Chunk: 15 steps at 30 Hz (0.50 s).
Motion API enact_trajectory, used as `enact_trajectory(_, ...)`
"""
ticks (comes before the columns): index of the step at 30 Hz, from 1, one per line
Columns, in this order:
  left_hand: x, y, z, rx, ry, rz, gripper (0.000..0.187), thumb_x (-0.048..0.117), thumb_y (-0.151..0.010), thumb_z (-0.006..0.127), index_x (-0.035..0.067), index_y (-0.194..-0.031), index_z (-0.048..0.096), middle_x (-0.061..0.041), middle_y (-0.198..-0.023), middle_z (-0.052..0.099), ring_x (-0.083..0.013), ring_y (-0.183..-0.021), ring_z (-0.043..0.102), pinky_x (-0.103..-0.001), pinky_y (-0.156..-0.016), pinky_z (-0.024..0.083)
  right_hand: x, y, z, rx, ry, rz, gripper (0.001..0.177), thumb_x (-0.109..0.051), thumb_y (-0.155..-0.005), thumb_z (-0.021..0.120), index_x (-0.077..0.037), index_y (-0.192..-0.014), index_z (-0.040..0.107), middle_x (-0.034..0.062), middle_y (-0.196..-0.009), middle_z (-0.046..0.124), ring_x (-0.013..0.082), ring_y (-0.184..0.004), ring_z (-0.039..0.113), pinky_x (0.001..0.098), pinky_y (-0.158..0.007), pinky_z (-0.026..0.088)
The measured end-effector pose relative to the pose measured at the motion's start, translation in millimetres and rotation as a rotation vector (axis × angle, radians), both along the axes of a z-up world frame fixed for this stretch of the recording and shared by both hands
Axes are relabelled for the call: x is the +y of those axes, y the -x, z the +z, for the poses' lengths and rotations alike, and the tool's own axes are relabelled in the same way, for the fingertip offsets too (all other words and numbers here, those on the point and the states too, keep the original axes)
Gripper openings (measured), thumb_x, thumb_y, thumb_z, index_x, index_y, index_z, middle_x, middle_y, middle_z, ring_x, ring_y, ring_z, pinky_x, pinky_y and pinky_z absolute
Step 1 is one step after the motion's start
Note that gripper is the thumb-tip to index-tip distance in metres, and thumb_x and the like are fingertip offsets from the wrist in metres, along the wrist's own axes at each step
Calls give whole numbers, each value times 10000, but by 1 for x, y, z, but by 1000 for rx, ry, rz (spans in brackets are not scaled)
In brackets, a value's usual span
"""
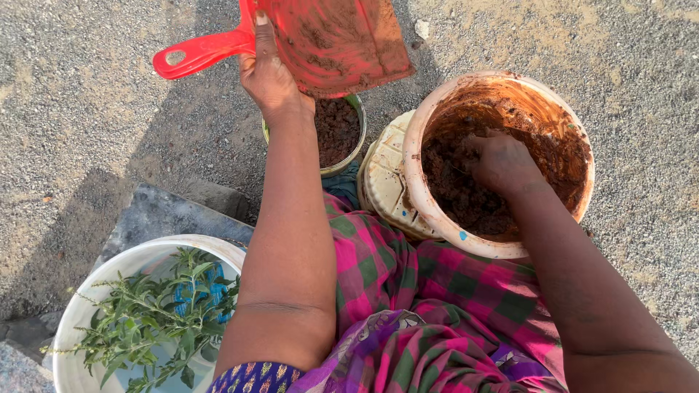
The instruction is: The person mixes a brown mud-like substance in a bucket by hand, periodically adding more from a small green container using a red scoop.
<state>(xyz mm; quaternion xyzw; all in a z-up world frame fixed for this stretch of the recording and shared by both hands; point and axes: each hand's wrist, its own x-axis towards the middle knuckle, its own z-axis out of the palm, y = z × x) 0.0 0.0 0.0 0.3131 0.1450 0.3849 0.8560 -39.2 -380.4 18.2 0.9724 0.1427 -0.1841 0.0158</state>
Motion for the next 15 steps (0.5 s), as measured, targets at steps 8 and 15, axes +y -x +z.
enact_trajectory(8, 171, 8, -4, 94, -170, -56, 276, 51, -983, 671, -43, -1238, 622, -148, -1147, 717, -289, -1026, 734, -516, -957, 631, 6, -8, 56, 188, 59, 66, 469, -241, -861, 749, -376, -1309, 729, 93, -1188, 768, 294, -1107, 724, 443, -1000, 556)
enact_trajectory(15, 270, 75, 7, 514, -326, -88, 275, 158, -1013, 680, -31, -1210, 644, -109, -1065, 700, -220, -928, 711, -465, -881, 638, 30, -51, 80, 282, 105, -19, 417, -171, -866, 755, -273, -1270, 745, 104, -1036, 784, 255, -916, 763, 411, -822, 627)
